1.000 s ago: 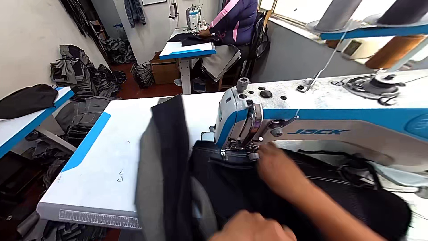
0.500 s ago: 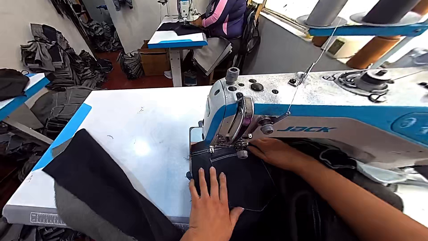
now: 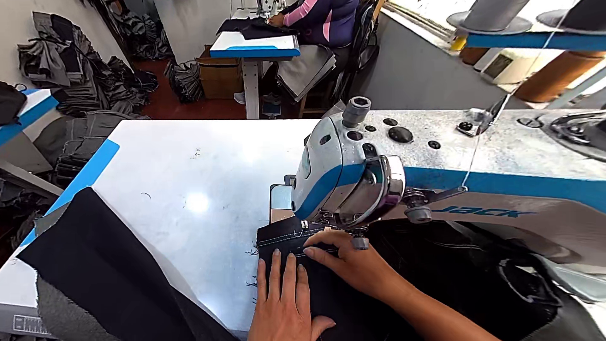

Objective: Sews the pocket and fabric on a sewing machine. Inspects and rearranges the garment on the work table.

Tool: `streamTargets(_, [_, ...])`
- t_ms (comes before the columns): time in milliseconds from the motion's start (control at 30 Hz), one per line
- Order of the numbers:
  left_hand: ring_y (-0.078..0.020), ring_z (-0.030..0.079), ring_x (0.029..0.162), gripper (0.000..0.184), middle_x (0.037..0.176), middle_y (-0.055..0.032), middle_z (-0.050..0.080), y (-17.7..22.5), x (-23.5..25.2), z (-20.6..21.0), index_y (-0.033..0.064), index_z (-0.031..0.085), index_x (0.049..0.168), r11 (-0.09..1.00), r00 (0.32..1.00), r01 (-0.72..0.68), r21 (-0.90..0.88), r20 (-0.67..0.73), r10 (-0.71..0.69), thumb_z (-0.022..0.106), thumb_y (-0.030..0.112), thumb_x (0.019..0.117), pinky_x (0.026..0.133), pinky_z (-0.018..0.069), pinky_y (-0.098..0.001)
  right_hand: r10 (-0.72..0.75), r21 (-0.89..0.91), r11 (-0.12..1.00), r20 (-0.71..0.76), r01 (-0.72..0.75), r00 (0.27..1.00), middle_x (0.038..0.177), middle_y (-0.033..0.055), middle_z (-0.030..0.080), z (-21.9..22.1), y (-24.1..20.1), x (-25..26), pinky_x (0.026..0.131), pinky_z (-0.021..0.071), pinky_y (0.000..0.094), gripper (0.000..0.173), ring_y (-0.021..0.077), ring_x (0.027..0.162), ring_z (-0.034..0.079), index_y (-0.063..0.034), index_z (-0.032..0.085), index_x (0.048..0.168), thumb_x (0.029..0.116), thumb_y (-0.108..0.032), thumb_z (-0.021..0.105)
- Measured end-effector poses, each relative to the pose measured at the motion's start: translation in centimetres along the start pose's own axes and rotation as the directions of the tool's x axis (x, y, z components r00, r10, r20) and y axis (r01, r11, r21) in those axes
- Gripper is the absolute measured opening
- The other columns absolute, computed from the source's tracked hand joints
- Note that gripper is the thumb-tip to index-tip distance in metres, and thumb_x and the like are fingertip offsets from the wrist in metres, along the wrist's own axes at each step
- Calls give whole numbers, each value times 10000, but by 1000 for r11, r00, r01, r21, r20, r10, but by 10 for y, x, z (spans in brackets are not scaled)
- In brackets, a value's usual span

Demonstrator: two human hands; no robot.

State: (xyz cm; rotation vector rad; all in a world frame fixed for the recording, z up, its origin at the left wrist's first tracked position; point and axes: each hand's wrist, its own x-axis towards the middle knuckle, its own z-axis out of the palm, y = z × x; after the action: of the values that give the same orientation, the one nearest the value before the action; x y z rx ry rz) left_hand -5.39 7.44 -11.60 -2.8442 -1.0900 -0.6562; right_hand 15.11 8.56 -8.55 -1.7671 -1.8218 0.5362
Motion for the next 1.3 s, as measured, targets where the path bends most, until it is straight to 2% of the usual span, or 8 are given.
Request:
streamTargets(167, [-497, 547, 1312, 827, 1385, -246, 612, -2, 1, 0, -5, 675, 1255, 1000, 1000, -6, -14, 0, 6, 439, 715, 922, 1046, 423, -675, 77, 15, 997, -39, -77, 996, 937, -58, 727, 15, -2, 4, 984, 433, 570, 325, 145, 1008, 670, -235, 790, 956, 953, -504, 606])
streamTargets(300, [-500, 549, 1308, 817, 1377, -254, 615, -2, 0, 0, -12, 674, 1247, 1000, 1000, -8, -27, -10, 8, 446, 704, 927, 1047, 433, -660, 59, 22, 998, -55, -58, 997, 1023, -114, 738, 16, -2, 1, 1016, 409, 583, 302, 116, 1089, 656, -317, 795, 1030, 943, -533, 603])
streamTargets(500, [-481, 553, 1314, 815, 1390, -245, 610, -3, -1, 1, -2, 672, 1265, 1000, 1000, -12, -9, -7, 12, 437, 703, 932, 1056, 429, -652, 98, -116, 989, 16, -96, 995, 888, -52, 718, 11, -17, 6, 1021, 372, 558, 313, 150, 980, 668, -218, 783, 952, 988, -441, 566])
streamTargets(667, [-476, 542, 1329, 800, 1405, -236, 602, -8, 9, 1, -2, 660, 1290, 996, 997, -70, -51, 14, 71, 449, 686, 940, 1055, 418, -680, -218, -470, 880, -281, 64, 935, 964, 116, 719, 29, -5, -14, 897, 492, 629, 365, 359, 954, 701, -97, 727, 1041, 1000, -409, 543])
streamTargets(767, [-458, 530, 1350, 784, 1428, -214, 591, -14, 22, 3, 23, 647, 1320, 984, 989, -134, -115, 40, 140, 448, 683, 947, 1080, 406, -670, -393, -572, 794, -228, 204, 891, 1147, 94, 725, 23, 7, -33, 1015, 517, 485, 300, 290, 1113, 687, -121, 736, 1184, 1046, -238, 497])
streamTargets(900, [-425, 497, 1393, 775, 1450, -178, 584, -22, 32, 8, 40, 633, 1345, 976, 986, -144, -163, 55, 154, 428, 684, 965, 1119, 384, -643, -323, -425, 877, -178, 223, 930, 1333, 70, 680, 22, 25, -38, 1141, 451, 409, 416, 231, 1298, 613, -111, 680, 1333, 1082, -303, 409])
streamTargets(1167, [-392, 446, 1444, 750, 1470, -157, 574, -37, 38, 7, 4, 651, 1268, 987, 991, -91, -133, 81, 103, 412, 658, 988, 1155, 355, -614, -303, -373, 906, -244, 199, 921, 1222, 57, 724, 25, 24, -13, 980, 547, 346, 390, 210, 1158, 681, -109, 714, 1252, 1039, -303, 452])
streamTargets(1300, [-416, 463, 1424, 745, 1460, -171, 579, -35, 37, 5, 1, 653, 1269, 989, 991, -93, -114, 89, 104, 404, 646, 992, 1132, 367, -639, -304, -345, 915, -245, 210, 920, 1240, 47, 719, 24, 23, -13, 997, 534, 302, 379, 178, 1180, 671, -124, 712, 1255, 1035, -312, 467])
